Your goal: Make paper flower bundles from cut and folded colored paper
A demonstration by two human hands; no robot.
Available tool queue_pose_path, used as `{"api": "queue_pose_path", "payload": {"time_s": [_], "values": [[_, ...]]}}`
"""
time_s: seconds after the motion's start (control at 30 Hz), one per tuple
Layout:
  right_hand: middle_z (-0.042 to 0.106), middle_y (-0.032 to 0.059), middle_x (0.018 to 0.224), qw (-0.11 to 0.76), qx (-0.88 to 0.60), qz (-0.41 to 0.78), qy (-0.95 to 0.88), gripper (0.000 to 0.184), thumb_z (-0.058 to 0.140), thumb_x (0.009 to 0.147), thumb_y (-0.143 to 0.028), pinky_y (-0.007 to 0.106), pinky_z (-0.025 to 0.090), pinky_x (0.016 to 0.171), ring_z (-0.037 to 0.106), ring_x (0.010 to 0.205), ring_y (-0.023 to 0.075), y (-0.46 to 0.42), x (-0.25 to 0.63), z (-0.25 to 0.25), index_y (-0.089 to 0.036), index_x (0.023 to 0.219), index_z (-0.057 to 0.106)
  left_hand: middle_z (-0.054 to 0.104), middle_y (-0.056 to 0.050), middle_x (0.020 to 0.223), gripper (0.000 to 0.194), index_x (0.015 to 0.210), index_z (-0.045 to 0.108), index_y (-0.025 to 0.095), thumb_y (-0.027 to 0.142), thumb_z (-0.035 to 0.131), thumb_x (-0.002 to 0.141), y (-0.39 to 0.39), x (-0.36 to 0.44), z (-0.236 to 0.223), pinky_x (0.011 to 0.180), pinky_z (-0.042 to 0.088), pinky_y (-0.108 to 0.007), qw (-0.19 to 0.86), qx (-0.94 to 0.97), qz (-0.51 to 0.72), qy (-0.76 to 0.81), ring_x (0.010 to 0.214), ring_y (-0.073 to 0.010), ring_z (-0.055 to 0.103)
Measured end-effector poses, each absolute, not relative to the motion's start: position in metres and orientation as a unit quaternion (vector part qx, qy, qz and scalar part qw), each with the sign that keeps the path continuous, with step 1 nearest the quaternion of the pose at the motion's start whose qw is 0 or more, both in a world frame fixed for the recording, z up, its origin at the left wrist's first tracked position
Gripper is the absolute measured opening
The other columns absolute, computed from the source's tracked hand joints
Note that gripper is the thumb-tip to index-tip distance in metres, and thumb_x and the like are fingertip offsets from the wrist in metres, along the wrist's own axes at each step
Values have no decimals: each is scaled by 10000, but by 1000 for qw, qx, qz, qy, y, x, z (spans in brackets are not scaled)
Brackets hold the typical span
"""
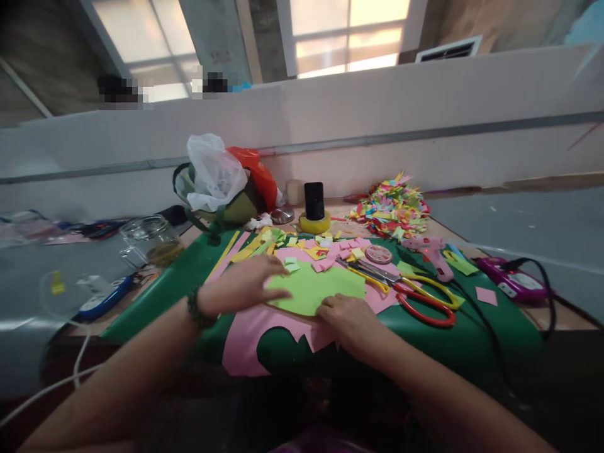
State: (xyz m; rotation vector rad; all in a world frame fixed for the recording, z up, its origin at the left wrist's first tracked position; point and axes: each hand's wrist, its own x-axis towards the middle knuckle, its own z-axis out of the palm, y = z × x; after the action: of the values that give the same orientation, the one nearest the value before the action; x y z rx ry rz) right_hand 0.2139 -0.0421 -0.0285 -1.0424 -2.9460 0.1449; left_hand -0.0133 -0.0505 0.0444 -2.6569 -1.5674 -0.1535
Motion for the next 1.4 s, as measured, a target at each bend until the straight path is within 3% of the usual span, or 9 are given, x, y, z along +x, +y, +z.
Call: {"api": "queue_pose_path", "payload": {"time_s": [0.07,0.17,0.27,0.43,0.87,1.07,1.23,1.33,1.4], "values": [[722,88,996,72,-314,37,-946,302,462,854,-35,269,469,704,652,864,191,-41,226,-40,-180,985,692,714,-110,990,419,997,698,158,537,630,831,-78,8,24,816,495,-354,31,-874,-7,-485,950,-262,644],[723,92,1080,154,-286,6,-946,409,417,817,17,279,508,736,663,901,189,-37,243,-57,-195,1027,697,710,-84,918,198,921,679,160,329,577,911,-97,24,-7,780,493,-350,33,-858,10,-512,880,-235,645],[728,97,1099,190,-274,-11,-943,481,409,779,39,305,549,771,668,938,199,-32,255,-67,-194,1086,697,717,-74,892,188,864,688,173,189,514,931,-99,19,-26,770,496,-347,20,-839,-17,-544,847,-217,648],[742,103,1068,234,-269,-3,-934,474,395,818,17,318,583,771,691,929,199,-26,259,-70,-191,1111,705,721,-87,1040,200,1036,692,203,317,588,909,-100,2,-44,811,519,-366,33,-833,-154,-531,931,-229,648],[749,106,1018,282,-256,86,-921,363,389,922,-93,313,595,771,708,910,191,-22,252,-73,-177,1095,697,741,-50,877,206,870,694,201,94,518,883,-104,-6,-60,715,542,-327,63,-808,-232,-538,805,-205,667],[766,98,984,364,-419,78,-828,348,390,969,-281,360,596,788,732,898,232,-13,282,-73,-182,1048,714,732,-64,888,257,839,656,208,79,441,894,-106,-6,-66,700,552,-321,73,-811,-234,-532,794,-198,673],[743,72,775,413,-441,-2,-797,294,520,938,-377,378,569,764,705,812,241,-28,291,-57,-227,768,707,740,-55,908,249,867,648,221,152,419,934,-102,-8,-67,694,559,-309,95,-816,-232,-520,801,-194,690],[745,100,930,360,-336,6,-870,200,612,887,-380,411,543,858,662,976,264,-38,270,-55,-221,951,717,744,-46,879,260,852,645,232,204,407,953,-99,-7,-65,647,544,-290,126,-817,-211,-523,760,-188,691],[741,100,953,318,-303,12,-899,203,594,901,-261,357,542,804,660,919,226,-39,256,-61,-200,1067,694,744,-40,852,285,842,643,236,245,388,971,-98,-7,-65,615,531,-279,134,-811,-214,-527,733,-184,693]]}}
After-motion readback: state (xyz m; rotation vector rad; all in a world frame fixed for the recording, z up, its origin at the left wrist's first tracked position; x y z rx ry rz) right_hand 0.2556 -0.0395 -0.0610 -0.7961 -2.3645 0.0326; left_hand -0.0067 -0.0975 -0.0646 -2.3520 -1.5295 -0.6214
